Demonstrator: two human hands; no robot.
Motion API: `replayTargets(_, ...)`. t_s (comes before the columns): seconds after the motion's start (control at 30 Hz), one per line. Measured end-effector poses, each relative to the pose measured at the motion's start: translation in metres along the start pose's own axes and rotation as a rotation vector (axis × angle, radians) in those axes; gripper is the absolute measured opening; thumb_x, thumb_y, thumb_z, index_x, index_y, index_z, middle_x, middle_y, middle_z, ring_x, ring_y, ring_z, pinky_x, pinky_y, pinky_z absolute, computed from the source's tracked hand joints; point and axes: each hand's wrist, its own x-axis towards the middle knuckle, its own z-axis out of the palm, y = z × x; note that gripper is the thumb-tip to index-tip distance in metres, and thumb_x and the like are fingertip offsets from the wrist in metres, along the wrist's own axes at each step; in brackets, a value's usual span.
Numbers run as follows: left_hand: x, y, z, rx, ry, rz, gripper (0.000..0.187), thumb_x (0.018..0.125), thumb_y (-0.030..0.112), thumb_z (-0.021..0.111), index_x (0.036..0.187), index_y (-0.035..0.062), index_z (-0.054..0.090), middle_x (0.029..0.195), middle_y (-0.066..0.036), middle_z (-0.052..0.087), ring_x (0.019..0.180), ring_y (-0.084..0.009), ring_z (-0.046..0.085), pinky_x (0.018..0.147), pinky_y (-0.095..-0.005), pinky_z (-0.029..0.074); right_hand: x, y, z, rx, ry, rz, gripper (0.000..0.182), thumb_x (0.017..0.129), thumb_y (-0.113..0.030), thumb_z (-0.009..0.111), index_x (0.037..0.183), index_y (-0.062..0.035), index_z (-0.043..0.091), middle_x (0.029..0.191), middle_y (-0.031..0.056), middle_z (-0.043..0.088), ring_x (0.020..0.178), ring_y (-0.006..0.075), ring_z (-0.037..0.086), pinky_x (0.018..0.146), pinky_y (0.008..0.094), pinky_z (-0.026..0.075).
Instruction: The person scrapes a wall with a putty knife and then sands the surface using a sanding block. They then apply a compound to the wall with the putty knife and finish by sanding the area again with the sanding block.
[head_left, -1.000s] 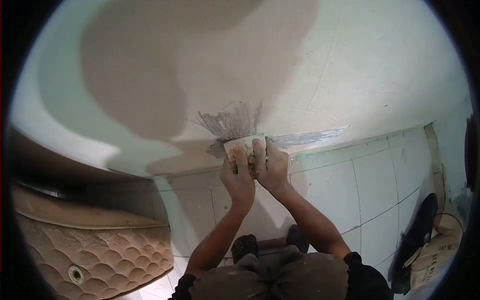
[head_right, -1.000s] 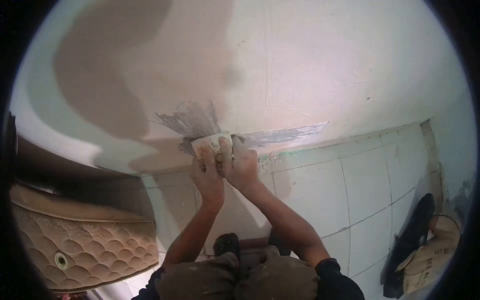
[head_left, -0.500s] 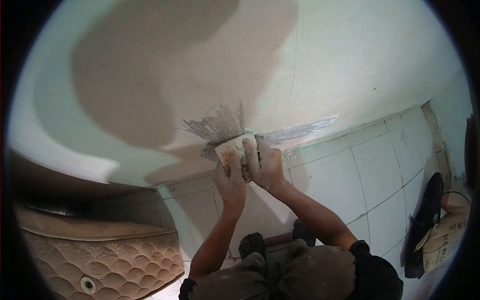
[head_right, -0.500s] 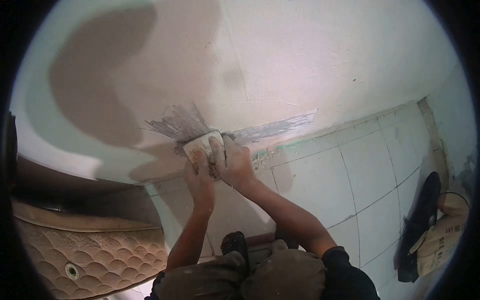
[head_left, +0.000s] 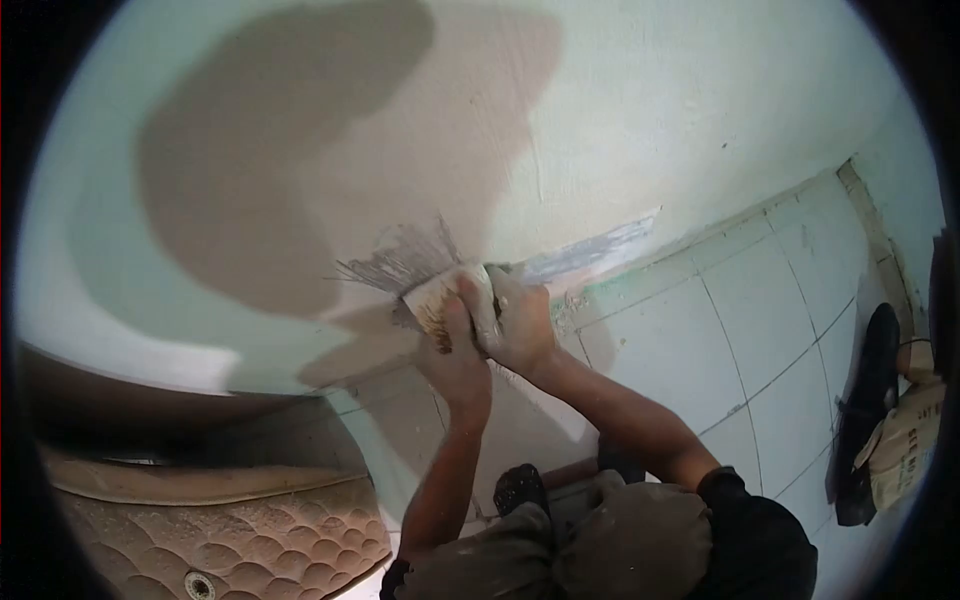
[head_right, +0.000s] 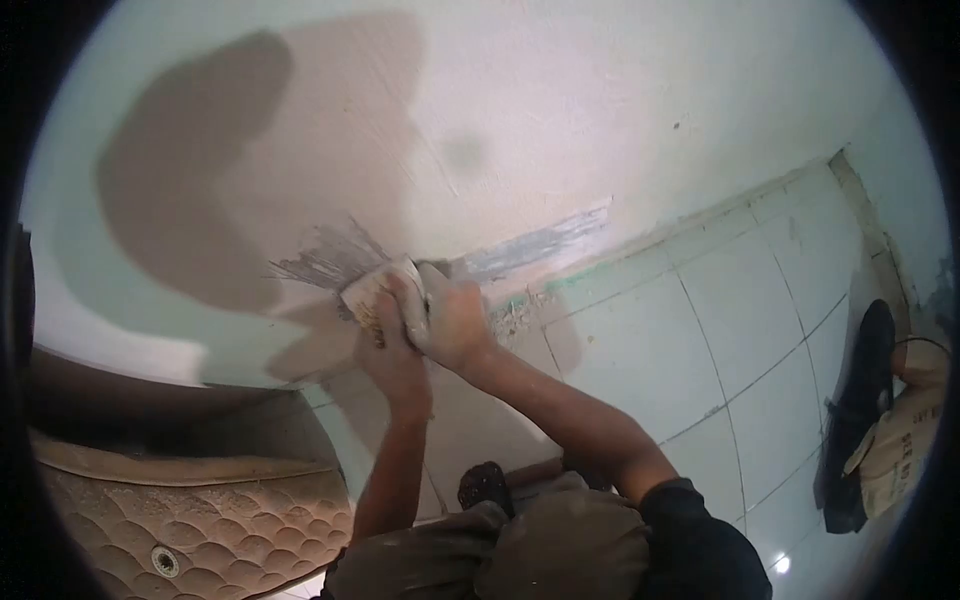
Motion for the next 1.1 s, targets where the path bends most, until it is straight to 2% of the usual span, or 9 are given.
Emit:
replayTargets(0.07, -0.001, 0.007, 0.007, -0.134, 0.004, 0.024, 0.037, 0.097, 0.03, 0.054, 0.103, -0.0061, 0.061, 0.089, -0.004, 0.061, 0.074, -0.0082, 0.055, 0.058, -0.0232, 0.043, -0.004, -0.009, -0.008, 0.016, -0.031, 0.04, 0.034, 0.092, -0.027, 0.059, 0.073, 0.0002, 0.056, 0.054, 0.0192, 0.053, 0.044, 0.031, 0.056, 0.045, 0.0378, 0.043)
replayTargets(0.2, -0.009, -0.016, 0.007, -0.06, 0.021, -0.011, 0.038, 0.097, 0.03, 0.054, 0.103, -0.0063, 0.062, 0.086, -0.003, 0.06, 0.072, -0.008, 0.054, 0.057, -0.0234, 0.042, -0.02, 0.015, -0.001, 0.079, -0.051, 0.072, 0.035, 0.091, -0.028, 0.06, 0.071, 0.0008, 0.057, 0.054, 0.0192, 0.053, 0.044, 0.0307, 0.057, 0.044, 0.0373, 0.043)
replayTargets(0.4, -0.003, 0.015, 0.012, -0.083, 0.055, 0.035, 0.038, 0.098, 0.03, 0.052, 0.102, -0.0066, 0.062, 0.087, -0.004, 0.061, 0.073, -0.0098, 0.056, 0.06, -0.0251, 0.044, 0.003, -0.012, -0.012, 0.04, -0.05, 0.064, 0.035, 0.091, -0.028, 0.06, 0.073, 0.0019, 0.059, 0.054, 0.0184, 0.054, 0.042, 0.0282, 0.055, 0.044, 0.0364, 0.043)
replayTargets(0.57, -0.009, -0.008, 0.014, 0.005, 0.103, 0.056, 0.038, 0.099, 0.029, 0.051, 0.101, -0.0066, 0.064, 0.089, -0.005, 0.062, 0.076, -0.0101, 0.056, 0.063, -0.0254, 0.045, -0.002, -0.003, -0.011, 0.062, -0.116, 0.128, 0.035, 0.092, -0.03, 0.059, 0.075, 0.001, 0.061, 0.058, 0.0184, 0.056, 0.046, 0.028, 0.056, 0.047, 0.0362, 0.044)
replayTargets(0.67, 0.003, 0.007, 0.013, 0.016, 0.083, 0.064, 0.038, 0.099, 0.029, 0.05, 0.103, -0.0069, 0.063, 0.092, -0.006, 0.063, 0.078, -0.0102, 0.057, 0.065, -0.0257, 0.046, 0.007, -0.012, -0.01, 0.106, -0.001, 0.053, 0.037, 0.092, -0.031, 0.059, 0.073, 0.0008, 0.062, 0.058, 0.0177, 0.057, 0.047, 0.0264, 0.056, 0.048, 0.036, 0.045)
replayTargets(0.83, -0.009, 0.008, 0.012, -0.028, 0.055, 0.043, 0.038, 0.099, 0.027, 0.049, 0.106, -0.0079, 0.062, 0.096, -0.007, 0.063, 0.08, -0.0102, 0.057, 0.067, -0.0264, 0.046, 0.005, -0.014, -0.019, 0.081, -0.134, 0.199, 0.04, 0.091, -0.033, 0.061, 0.07, 0.0014, 0.061, 0.057, 0.0167, 0.057, 0.046, 0.0216, 0.054, 0.047, 0.0349, 0.044)
replayTargets(0.9, -0.012, 0.003, 0.017, 0.088, 0.117, 0.044, 0.039, 0.099, 0.027, 0.049, 0.107, -0.0086, 0.061, 0.098, -0.008, 0.063, 0.082, -0.0114, 0.058, 0.069, -0.0273, 0.047, 0.0, -0.008, -0.012, 0.132, -0.08, 0.12, 0.04, 0.09, -0.033, 0.061, 0.07, 0.0012, 0.062, 0.057, 0.0162, 0.057, 0.045, 0.0205, 0.053, 0.047, 0.0344, 0.043)
replayTargets(0.97, -0.001, 0.01, 0.021, -0.006, 0.114, 0.087, 0.04, 0.1, 0.028, 0.048, 0.108, -0.0088, 0.061, 0.098, -0.009, 0.063, 0.083, -0.0118, 0.058, 0.07, -0.0276, 0.048, 0.004, -0.001, -0.008, 0.181, -0.02, 0.046, 0.039, 0.09, -0.033, 0.062, 0.071, 0.0009, 0.062, 0.057, 0.0157, 0.057, 0.045, 0.0194, 0.051, 0.046, 0.0338, 0.043)
replayTargets(1.1, -0.001, 0.036, 0.018, -0.14, 0.033, 0.144, 0.035, 0.099, 0.024, 0.05, 0.103, -0.0087, 0.062, 0.091, -0.008, 0.064, 0.079, -0.012, 0.059, 0.068, -0.0266, 0.047, 0.022, -0.027, -0.022, 0.095, -0.125, 0.136, 0.039, 0.09, -0.033, 0.062, 0.073, 0.0012, 0.064, 0.059, 0.0153, 0.059, 0.047, 0.0191, 0.053, 0.047, 0.0326, 0.044)
